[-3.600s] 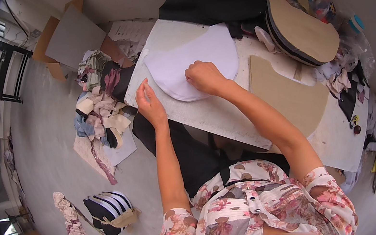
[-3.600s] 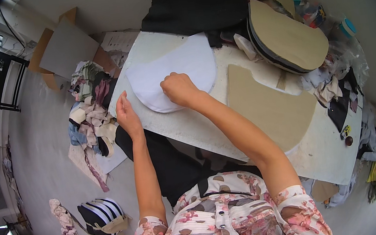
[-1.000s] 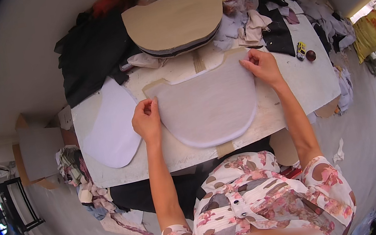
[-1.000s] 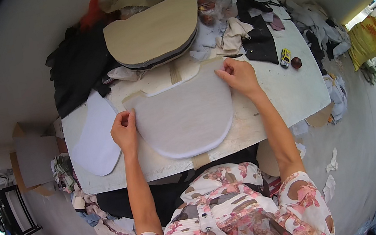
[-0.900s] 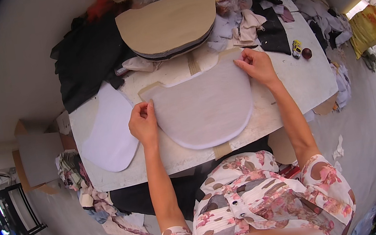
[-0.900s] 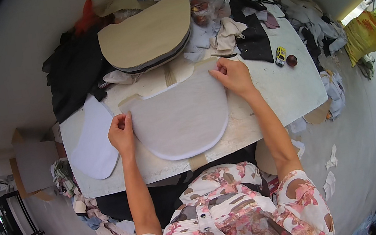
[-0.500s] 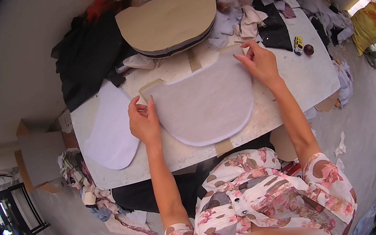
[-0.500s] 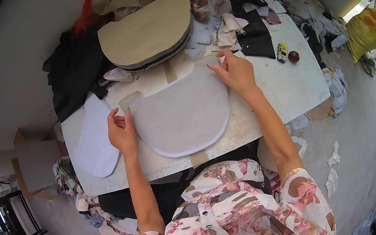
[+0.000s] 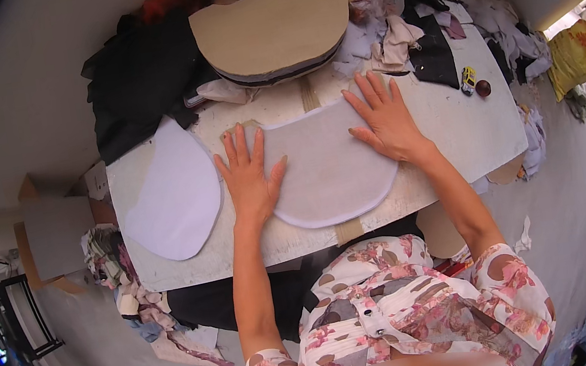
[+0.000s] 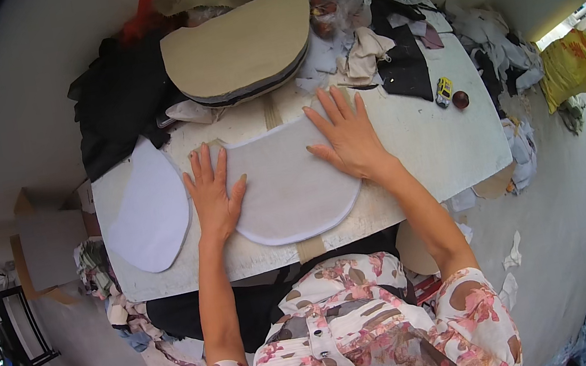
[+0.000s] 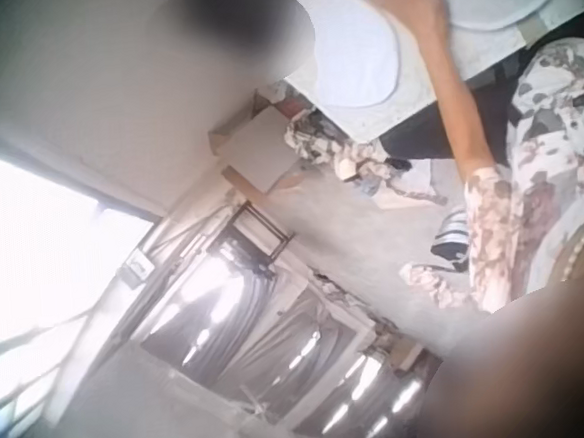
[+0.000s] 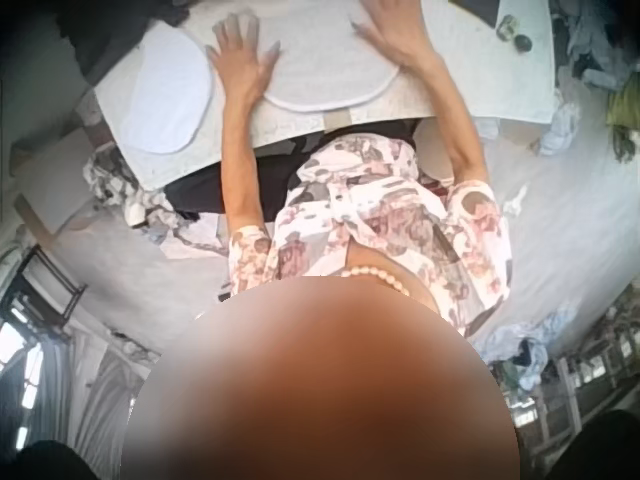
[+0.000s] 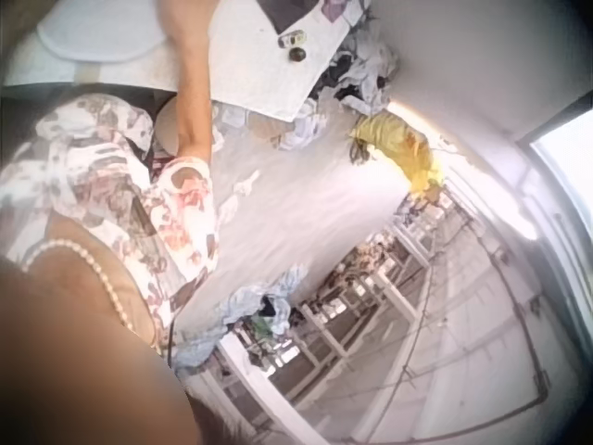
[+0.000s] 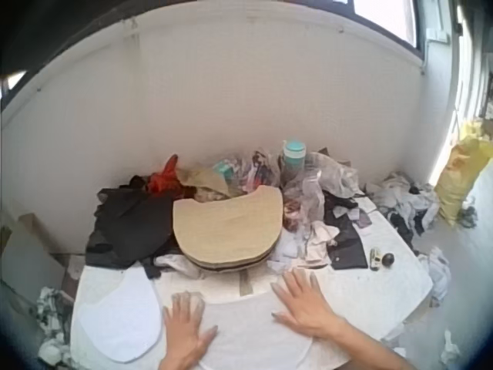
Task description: The person repeatedly picks up white and beige fabric pieces, aligns them on a table, and stacks them. The person handles the pieces one at a time, placing each aligned pair into a growing stack.
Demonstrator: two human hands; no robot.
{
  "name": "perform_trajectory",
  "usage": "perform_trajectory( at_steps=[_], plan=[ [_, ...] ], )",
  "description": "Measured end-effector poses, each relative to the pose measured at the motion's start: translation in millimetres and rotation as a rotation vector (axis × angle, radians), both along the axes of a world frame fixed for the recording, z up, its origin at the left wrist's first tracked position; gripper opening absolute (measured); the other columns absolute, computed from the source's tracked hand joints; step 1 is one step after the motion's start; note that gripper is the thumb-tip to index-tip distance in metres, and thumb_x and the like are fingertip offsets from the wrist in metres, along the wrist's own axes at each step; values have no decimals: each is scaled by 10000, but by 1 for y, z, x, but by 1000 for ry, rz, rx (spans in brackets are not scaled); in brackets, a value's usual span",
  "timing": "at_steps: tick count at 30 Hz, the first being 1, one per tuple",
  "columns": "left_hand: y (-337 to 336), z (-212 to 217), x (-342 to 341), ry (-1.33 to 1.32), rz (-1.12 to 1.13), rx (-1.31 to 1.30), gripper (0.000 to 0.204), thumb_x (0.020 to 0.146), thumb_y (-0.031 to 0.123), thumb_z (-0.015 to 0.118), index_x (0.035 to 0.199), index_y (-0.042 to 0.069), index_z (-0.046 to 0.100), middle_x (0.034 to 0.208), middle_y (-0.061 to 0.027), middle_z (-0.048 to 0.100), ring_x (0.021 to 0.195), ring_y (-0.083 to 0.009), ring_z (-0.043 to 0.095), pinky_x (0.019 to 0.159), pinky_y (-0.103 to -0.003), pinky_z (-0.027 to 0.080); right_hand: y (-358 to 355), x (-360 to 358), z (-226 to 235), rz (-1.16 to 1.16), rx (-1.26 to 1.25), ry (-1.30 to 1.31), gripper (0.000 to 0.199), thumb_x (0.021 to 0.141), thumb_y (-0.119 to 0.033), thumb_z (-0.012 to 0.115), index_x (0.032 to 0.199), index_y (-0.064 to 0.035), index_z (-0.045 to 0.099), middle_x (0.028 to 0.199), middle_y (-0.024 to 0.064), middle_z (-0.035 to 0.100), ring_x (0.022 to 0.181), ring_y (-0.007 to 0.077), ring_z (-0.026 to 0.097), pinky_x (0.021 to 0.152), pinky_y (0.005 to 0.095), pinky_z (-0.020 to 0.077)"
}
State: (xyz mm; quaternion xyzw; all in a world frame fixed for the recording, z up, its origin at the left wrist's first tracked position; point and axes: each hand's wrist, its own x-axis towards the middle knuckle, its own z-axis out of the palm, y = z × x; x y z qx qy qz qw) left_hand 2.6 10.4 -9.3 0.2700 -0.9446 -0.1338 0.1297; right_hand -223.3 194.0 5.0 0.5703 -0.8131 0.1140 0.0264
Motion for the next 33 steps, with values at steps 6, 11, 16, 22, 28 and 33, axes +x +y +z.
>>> perform_trajectory(
  at_steps=[6, 11, 16, 22, 28, 33],
  plan=[
    [-2, 13, 3, 254, 49, 0, 628, 866, 437, 580, 1389, 120, 437, 1521, -161, 239, 1423, -361, 151, 1112, -584, 65, -67, -3, 63, 77, -537, -241, 303, 724, -222, 742, 963, -65, 641, 1009, 113, 607, 1008, 314, 546, 830, 413, 442],
    [-5, 41, -11, 594, 148, 67, 427, 963, 331, 495, 1276, 45, 544, 1342, -123, 506, 1331, -298, 369, 1096, -432, 247, -165, -15, 68, 163, -547, -146, 133, 720, -170, 727, 764, -67, 654, 781, 89, 624, 831, 282, 592, 713, 402, 483],
    [-12, 36, -26, 888, 300, 1033, 375, 980, 295, 502, 1174, -17, 581, 1117, -119, 639, 1076, -232, 591, 898, -346, 477, -186, -24, 60, 199, -370, -55, 80, 745, -132, 667, 756, -56, 645, 796, 104, 636, 849, 296, 600, 718, 407, 489],
    [-37, 33, -55, 1074, 257, 1742, 431, 951, 363, 546, 1185, 1, 557, 1130, -138, 626, 1048, -236, 606, 913, -372, 498, -136, -9, 85, 376, -262, -198, 84, 739, -107, 664, 798, -58, 630, 765, 88, 625, 814, 291, 599, 705, 400, 472],
    [-64, 49, -70, 1123, 293, 1457, 369, 830, 172, 742, 1149, 36, 617, 1041, -32, 661, 915, -127, 624, 798, -258, 494, -102, 5, 118, 475, -173, -361, 134, 713, -109, 677, 828, -59, 629, 838, 89, 644, 932, 287, 593, 818, 391, 466],
    [-31, 96, -64, 923, 81, 757, 156, 844, 47, 667, 995, 23, 696, 896, -8, 689, 816, -84, 603, 772, -225, 470, -157, -18, 101, 673, -332, -371, 204, 696, -99, 692, 891, -76, 635, 1004, 71, 638, 1099, 263, 529, 1062, 455, 331]
  ],
)
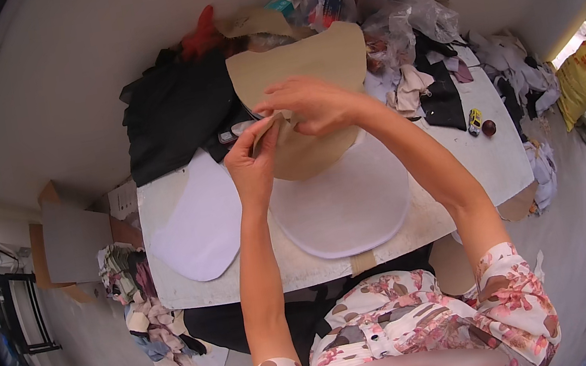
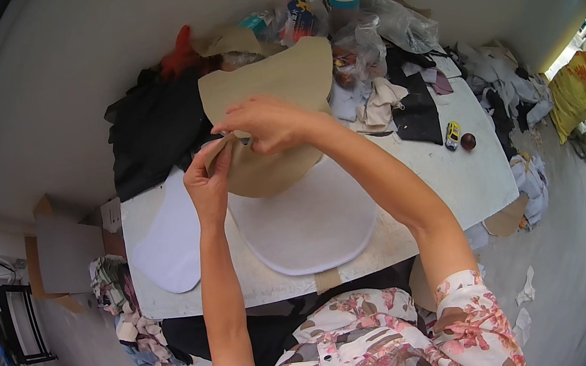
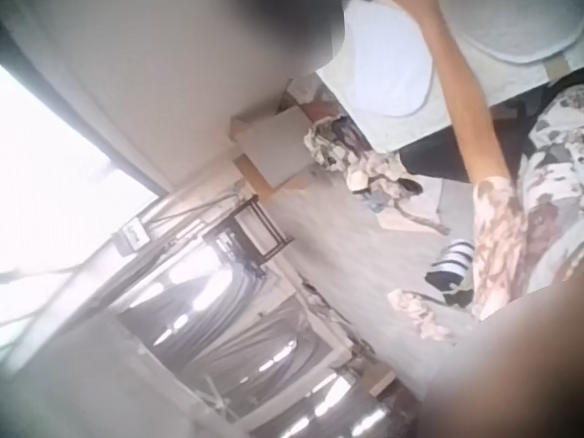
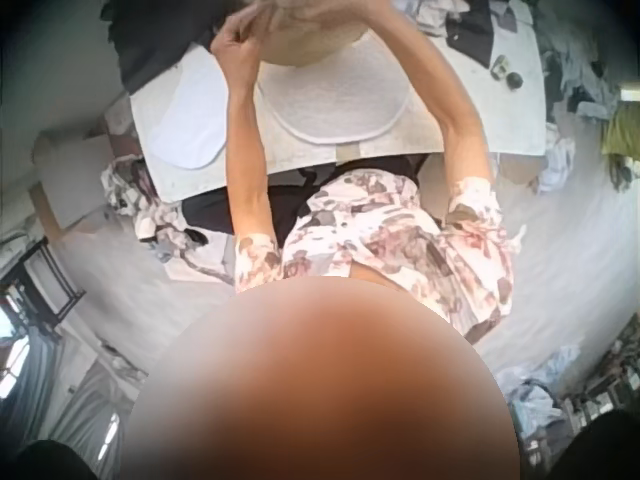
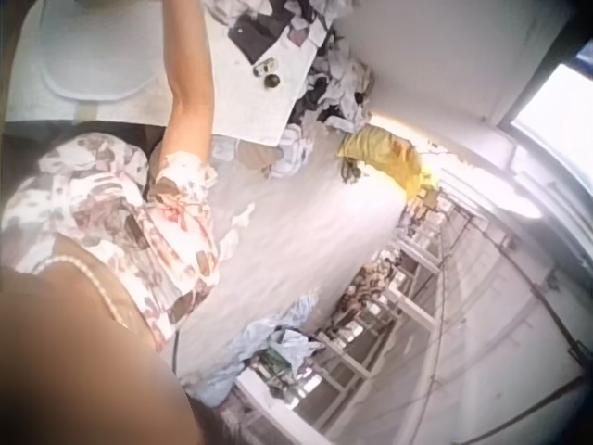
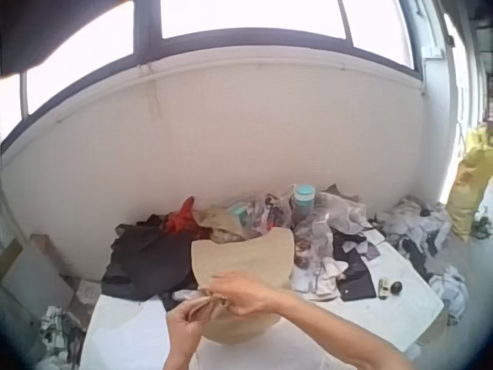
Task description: The person repeatedly picks up white and beige fabric pieces, aligns them on a table, and stacks them. The person handles the pieces one at a time, placing each aligned pair into a growing stack.
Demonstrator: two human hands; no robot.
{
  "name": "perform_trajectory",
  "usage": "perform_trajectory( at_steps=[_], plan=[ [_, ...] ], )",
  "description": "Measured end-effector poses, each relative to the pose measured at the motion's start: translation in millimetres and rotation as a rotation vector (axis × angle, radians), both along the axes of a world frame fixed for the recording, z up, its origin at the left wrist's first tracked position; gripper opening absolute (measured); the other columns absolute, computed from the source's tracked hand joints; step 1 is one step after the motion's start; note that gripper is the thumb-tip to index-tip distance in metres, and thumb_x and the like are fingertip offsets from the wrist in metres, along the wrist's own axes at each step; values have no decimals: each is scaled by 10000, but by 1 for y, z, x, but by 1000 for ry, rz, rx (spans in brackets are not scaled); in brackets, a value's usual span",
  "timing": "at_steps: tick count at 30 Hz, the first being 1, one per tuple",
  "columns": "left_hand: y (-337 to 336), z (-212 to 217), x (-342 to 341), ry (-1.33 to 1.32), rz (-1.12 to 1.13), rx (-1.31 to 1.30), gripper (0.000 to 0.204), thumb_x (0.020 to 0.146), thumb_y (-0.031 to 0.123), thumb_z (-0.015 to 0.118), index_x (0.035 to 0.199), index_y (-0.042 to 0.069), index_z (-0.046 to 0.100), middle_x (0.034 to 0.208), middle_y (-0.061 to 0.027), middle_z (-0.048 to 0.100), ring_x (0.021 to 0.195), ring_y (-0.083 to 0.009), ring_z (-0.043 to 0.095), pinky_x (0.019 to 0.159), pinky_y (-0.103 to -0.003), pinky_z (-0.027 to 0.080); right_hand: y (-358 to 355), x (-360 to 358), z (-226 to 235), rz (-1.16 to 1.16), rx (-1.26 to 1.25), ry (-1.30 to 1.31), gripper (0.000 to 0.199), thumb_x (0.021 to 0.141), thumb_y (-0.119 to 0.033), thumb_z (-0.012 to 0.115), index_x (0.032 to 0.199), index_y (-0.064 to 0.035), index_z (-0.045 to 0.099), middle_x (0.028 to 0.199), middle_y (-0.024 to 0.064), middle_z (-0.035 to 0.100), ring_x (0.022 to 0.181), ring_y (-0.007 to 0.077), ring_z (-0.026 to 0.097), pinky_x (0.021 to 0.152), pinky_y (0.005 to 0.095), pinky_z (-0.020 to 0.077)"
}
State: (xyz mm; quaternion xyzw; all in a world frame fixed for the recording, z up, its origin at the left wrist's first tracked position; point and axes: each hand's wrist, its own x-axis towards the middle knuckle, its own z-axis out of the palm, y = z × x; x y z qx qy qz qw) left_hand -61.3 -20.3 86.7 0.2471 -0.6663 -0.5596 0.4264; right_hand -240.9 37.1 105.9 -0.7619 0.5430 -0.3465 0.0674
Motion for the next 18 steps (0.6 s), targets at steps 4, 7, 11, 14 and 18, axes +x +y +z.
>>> perform_trajectory(
  at_steps=[4, 7, 11, 14, 18],
  plan=[
    [6, 15, 18, 7, 150, -262, 183, 839, -8, 632, 1007, 25, 697, 896, -5, 695, 818, -69, 596, 771, -206, 459, 14, -38, 14, -231, 275, 404, 184, 692, -73, 680, 872, -79, 641, 933, 71, 647, 1059, 270, 553, 1071, 503, 305],
    [1, 19, 30, 51, 228, -185, 196, 916, 158, 644, 1038, 10, 684, 910, 3, 680, 824, -53, 575, 776, -194, 445, 59, -79, 12, -357, -29, 226, 138, 723, -32, 675, 853, -62, 636, 845, 39, 646, 898, 206, 607, 993, 409, 393],
    [-11, 10, 47, 164, 250, -101, 229, 923, 206, 635, 1035, 10, 674, 929, 0, 658, 825, -57, 575, 773, -192, 454, 98, -71, 25, -350, 241, -673, 99, 799, -36, 676, 884, -30, 625, 794, -58, 576, 788, 19, 494, 737, 177, 389],
    [-12, 10, 42, 235, 257, 40, 235, 914, 226, 649, 1031, 24, 672, 919, 9, 653, 827, -62, 584, 755, -210, 475, 116, -61, 15, -330, 26, -796, 56, 853, -86, 656, 869, -46, 619, 790, -60, 573, 794, 21, 505, 751, 183, 393],
    [-9, 13, 57, 168, 109, 100, 277, 963, 297, 567, 1052, 47, 647, 904, 8, 656, 726, -49, 590, 617, -207, 486, 133, -39, 4, -421, -56, -981, 301, 955, -281, 573, 1090, -24, 653, 932, -30, 653, 863, 27, 551, 797, 194, 437]
  ],
)
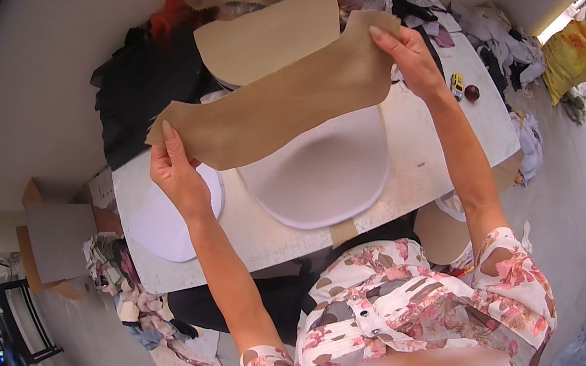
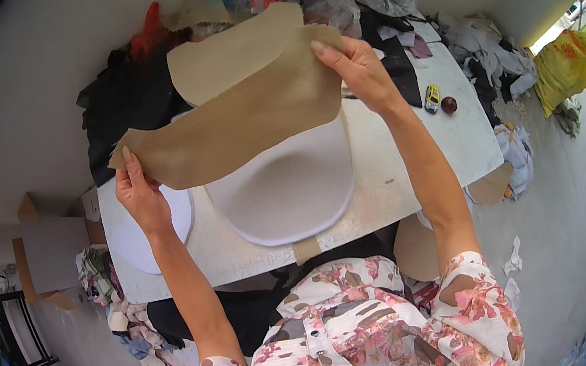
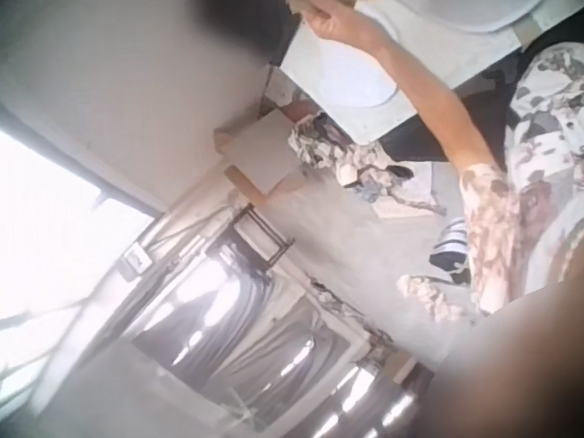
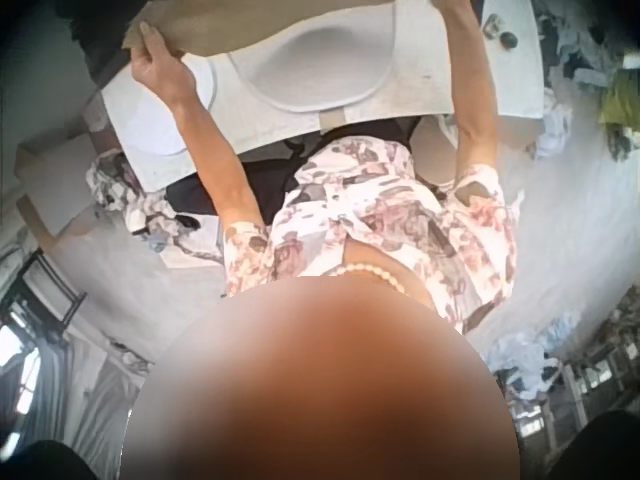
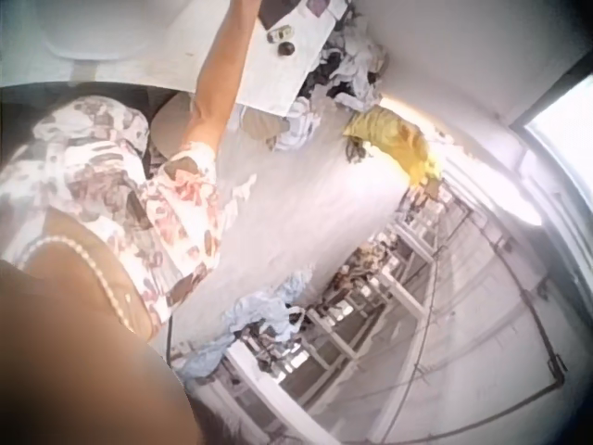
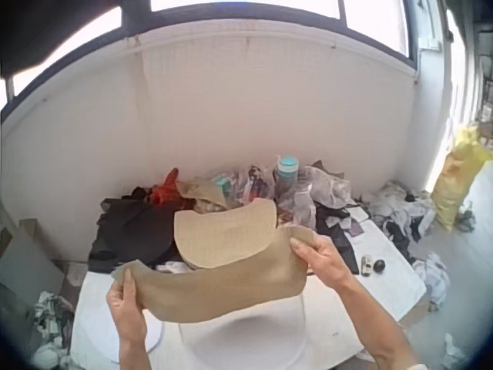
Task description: The person repeatedly picks up white and beige fabric pieces, aligns them on a table, and stacks them. The person handles the pieces one at a time, placing each aligned pair into a growing stack.
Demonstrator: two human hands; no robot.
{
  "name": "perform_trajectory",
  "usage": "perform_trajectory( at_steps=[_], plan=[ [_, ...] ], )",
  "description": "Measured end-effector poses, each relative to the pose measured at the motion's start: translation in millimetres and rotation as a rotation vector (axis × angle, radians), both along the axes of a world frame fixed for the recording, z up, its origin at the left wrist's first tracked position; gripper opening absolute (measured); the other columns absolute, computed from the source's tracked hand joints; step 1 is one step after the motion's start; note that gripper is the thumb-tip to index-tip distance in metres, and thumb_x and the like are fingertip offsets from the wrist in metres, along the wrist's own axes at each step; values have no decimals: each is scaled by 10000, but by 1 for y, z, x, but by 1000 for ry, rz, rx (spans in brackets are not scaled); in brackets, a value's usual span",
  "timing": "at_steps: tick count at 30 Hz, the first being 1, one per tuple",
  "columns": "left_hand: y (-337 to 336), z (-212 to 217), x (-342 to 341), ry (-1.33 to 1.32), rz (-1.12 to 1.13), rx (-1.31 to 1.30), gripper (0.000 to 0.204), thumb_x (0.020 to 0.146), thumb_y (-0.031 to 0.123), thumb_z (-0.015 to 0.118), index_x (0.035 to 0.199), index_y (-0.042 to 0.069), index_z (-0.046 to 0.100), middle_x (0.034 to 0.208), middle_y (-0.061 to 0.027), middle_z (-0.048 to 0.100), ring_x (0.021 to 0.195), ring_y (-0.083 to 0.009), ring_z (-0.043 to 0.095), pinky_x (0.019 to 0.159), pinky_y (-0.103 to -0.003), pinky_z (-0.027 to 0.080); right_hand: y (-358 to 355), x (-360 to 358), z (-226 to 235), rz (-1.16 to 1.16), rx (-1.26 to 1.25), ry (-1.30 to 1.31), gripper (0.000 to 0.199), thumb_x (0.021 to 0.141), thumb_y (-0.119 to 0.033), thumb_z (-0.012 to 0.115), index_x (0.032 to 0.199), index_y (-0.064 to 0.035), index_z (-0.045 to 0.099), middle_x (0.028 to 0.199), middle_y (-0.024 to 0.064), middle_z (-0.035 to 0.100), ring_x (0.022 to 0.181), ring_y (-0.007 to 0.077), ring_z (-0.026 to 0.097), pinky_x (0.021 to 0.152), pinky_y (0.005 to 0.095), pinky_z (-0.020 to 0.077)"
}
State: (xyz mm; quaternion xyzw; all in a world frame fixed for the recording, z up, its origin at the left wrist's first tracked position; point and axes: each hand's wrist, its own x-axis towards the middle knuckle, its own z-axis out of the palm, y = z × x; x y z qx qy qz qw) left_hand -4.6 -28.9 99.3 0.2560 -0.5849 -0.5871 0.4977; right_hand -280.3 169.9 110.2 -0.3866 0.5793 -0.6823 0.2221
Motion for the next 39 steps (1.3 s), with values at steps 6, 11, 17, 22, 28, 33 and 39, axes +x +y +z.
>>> perform_trajectory(
  at_steps=[6, 11, 17, 22, 28, 33, 39],
  plan=[
    [16, -12, 29, 11, -236, 237, 225, 979, 234, 535, 1077, 40, 593, 1000, -19, 668, 839, -77, 640, 716, -219, 512, 37, 19, -13, 16, 129, -111, 334, 957, -311, 552, 1105, -24, 636, 933, -8, 654, 802, 36, 581, 712, 198, 464],
    [27, -28, 48, -26, -307, 392, 199, 976, 206, 538, 1069, 39, 594, 1012, -22, 667, 887, -82, 632, 773, -225, 506, 62, 38, -22, -27, 204, -226, 325, 955, -300, 553, 1101, -19, 630, 936, -12, 653, 812, 36, 583, 726, 199, 465],
    [36, -36, 48, -77, -179, 432, 199, 969, 244, 557, 998, 55, 615, 808, 21, 639, 632, -17, 559, 515, -160, 426, 65, 45, -37, 1, 207, -236, 316, 968, -299, 536, 1091, -24, 630, 937, -17, 650, 806, 34, 570, 739, 206, 461],
    [28, -51, 31, -190, -180, 491, 225, 958, 273, 574, 950, 51, 609, 745, 30, 621, 581, -18, 544, 469, -165, 399, 55, 36, -63, 31, 291, -211, 325, 978, -306, 520, 1092, -22, 628, 930, -18, 650, 799, 38, 562, 730, 207, 458],
    [6, -92, 16, -606, -84, 224, 266, 904, 286, 649, 854, 25, 626, 644, 41, 582, 533, -37, 496, 477, -197, 391, 35, 18, -108, -144, 544, 273, 299, 930, -314, 574, 1028, -40, 642, 737, 66, 652, 659, 119, 583, 609, 283, 457],
    [4, -102, 3, -919, 179, -219, 281, 825, 286, 716, 848, 16, 642, 554, -38, 559, 470, -137, 477, 503, -308, 411, 27, 22, -111, -334, 632, 618, 311, 862, -321, 627, 802, -32, 531, 599, 146, 578, 569, 341, 588, 532, 413, 436],
    [7, -107, -1, -898, 251, -278, 295, 831, 287, 723, 816, 7, 627, 539, -2, 521, 492, -80, 414, 481, -258, 361, 23, 24, -122, -414, 605, 743, 284, 852, -314, 646, 842, -52, 539, 593, 148, 582, 560, 340, 592, 516, 425, 436]
  ],
)
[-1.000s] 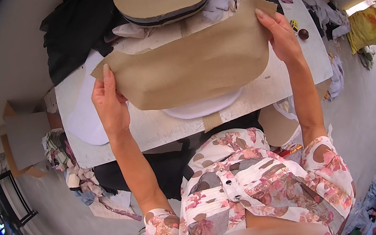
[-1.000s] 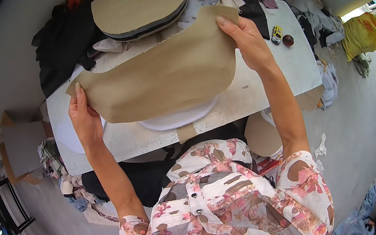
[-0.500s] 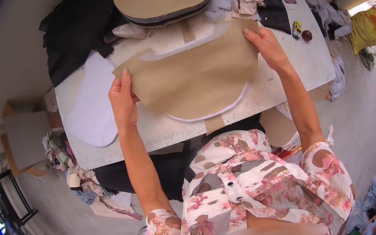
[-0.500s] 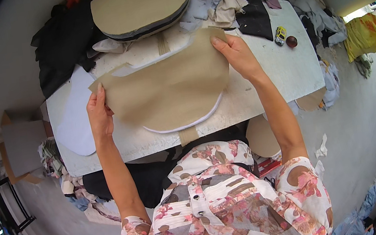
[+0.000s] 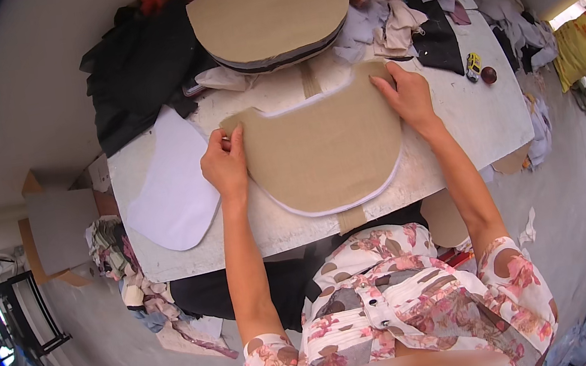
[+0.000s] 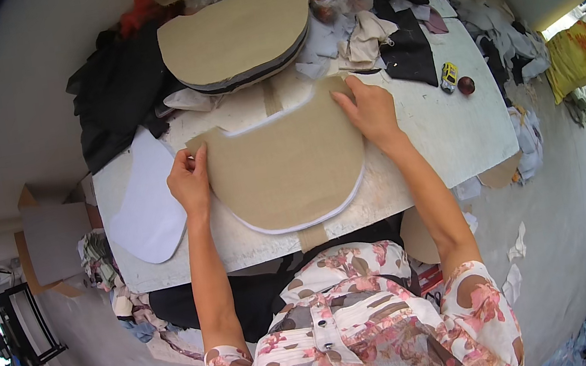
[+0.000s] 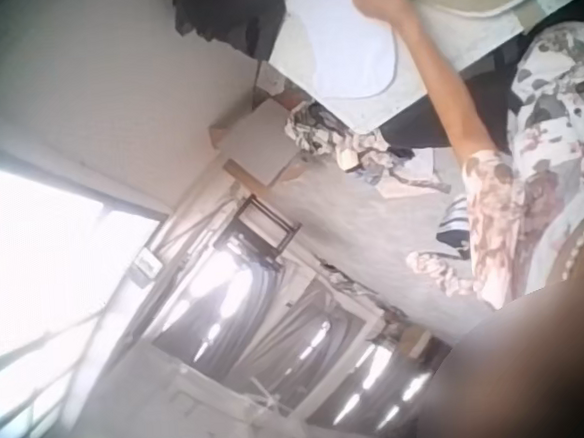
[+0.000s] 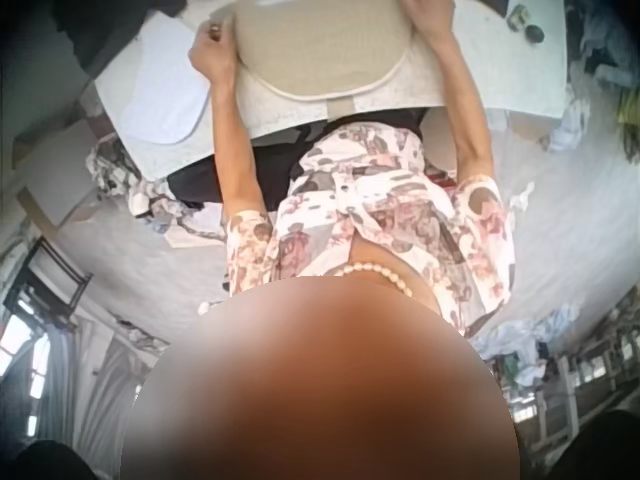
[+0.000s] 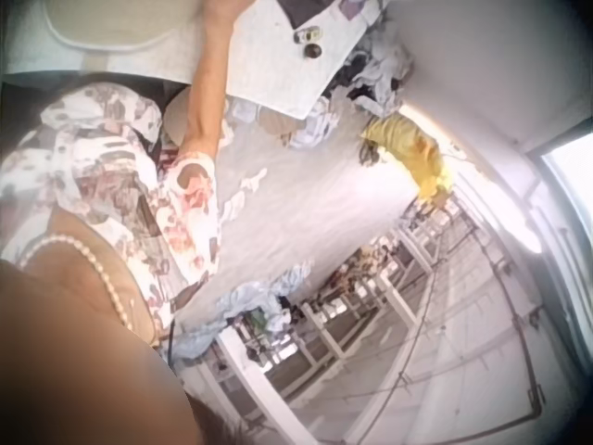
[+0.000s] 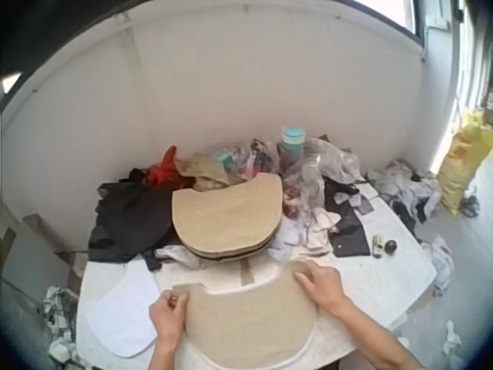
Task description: The person repeatedly picks up white and beige fabric pieces, aligns them on a table, and stacks them. The person handles the pieces one at a time, placing each aligned pair into a growing stack.
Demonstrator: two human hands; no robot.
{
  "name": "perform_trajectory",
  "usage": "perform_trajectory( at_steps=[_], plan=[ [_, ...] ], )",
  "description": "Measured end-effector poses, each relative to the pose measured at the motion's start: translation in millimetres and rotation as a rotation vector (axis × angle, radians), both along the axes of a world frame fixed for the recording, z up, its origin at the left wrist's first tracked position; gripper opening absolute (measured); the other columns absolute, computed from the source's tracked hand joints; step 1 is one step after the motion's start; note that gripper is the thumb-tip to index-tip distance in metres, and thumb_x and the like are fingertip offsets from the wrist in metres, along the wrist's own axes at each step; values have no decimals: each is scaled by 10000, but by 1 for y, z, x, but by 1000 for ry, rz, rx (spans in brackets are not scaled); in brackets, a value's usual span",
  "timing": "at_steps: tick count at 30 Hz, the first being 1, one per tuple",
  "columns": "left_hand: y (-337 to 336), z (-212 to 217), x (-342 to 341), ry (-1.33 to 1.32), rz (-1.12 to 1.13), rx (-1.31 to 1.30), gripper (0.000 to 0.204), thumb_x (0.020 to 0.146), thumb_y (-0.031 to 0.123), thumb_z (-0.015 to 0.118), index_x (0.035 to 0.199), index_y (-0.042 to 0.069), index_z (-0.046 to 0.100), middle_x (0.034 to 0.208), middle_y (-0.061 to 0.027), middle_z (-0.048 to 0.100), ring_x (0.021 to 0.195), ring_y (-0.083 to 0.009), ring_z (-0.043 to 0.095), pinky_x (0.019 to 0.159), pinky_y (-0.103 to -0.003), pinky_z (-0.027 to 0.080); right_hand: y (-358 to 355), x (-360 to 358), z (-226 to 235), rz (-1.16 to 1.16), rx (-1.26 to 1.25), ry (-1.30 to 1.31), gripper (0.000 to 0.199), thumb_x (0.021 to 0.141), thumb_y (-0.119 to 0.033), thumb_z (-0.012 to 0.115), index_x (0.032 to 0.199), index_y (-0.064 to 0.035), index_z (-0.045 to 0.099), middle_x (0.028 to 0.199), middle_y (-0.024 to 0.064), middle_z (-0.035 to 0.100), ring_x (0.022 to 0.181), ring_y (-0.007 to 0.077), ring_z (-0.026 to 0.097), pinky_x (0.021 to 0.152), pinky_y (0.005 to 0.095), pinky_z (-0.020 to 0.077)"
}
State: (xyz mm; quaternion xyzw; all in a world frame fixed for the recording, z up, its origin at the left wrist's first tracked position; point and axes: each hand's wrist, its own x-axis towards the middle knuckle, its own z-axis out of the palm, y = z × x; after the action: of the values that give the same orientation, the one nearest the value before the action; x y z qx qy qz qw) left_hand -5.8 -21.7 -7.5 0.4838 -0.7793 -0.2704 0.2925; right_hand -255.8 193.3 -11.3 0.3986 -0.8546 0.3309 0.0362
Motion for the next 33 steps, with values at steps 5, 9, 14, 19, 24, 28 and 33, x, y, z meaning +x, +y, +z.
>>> perform_trajectory(
  at_steps=[5, 9, 14, 19, 24, 28, 33],
  plan=[
    [2, 0, 0, -33, 6, -44, 297, 842, 305, 705, 831, 19, 628, 543, -23, 538, 481, -100, 442, 483, -274, 374, -3, -1, -5, -49, 0, 25, 296, 854, -312, 652, 836, -46, 526, 587, 152, 568, 557, 339, 583, 510, 413, 429],
    [1, 4, -3, -67, 10, -54, 326, 857, 338, 679, 838, 17, 628, 536, -34, 543, 473, -120, 459, 493, -292, 388, -6, -1, -7, -54, -17, 123, 294, 840, -323, 658, 842, -56, 536, 565, 140, 573, 534, 350, 582, 496, 436, 438],
    [12, 21, 0, -199, 52, 6, 365, 857, 330, 666, 1111, 75, 606, 772, -41, 629, 674, -158, 571, 639, -305, 452, -5, 11, 26, -102, 165, 28, 348, 850, -353, 642, 1059, -84, 568, 815, 121, 645, 760, 286, 634, 619, 399, 474],
    [25, 10, 6, -232, -299, -466, 582, 873, 378, 605, 1380, 138, 449, 1422, -116, 397, 1300, -319, 367, 1051, -468, 275, -2, 22, 32, 141, 94, 367, 602, 890, -452, 554, 1377, -121, 429, 1409, 172, 388, 1329, 339, 321, 1049, 483, 274],
    [30, -1, 7, -395, -487, -305, 613, 909, 470, 486, 1414, 129, 417, 1547, -125, 201, 1432, -340, 138, 1120, -575, 36, -5, 31, 3, 291, 348, 273, 648, 909, -485, 495, 1437, -134, 358, 1527, 170, 206, 1426, 350, 127, 1122, 569, 94],
    [29, -2, 4, -386, -496, -292, 618, 908, 457, 499, 1423, 131, 401, 1548, -133, 196, 1432, -343, 135, 1124, -563, 49, -5, 27, 3, 286, 361, 291, 636, 917, -491, 472, 1432, -132, 367, 1521, 171, 220, 1422, 356, 139, 1120, 565, 105],
    [29, -1, 19, -20, -408, -236, 603, 907, 472, 517, 1378, 99, 456, 1516, -155, 264, 1420, -344, 179, 1127, -540, 95, -18, 24, 24, 305, 155, 217, 589, 936, -469, 446, 1406, -118, 392, 1500, 164, 272, 1415, 347, 170, 1117, 550, 124]
  ],
)
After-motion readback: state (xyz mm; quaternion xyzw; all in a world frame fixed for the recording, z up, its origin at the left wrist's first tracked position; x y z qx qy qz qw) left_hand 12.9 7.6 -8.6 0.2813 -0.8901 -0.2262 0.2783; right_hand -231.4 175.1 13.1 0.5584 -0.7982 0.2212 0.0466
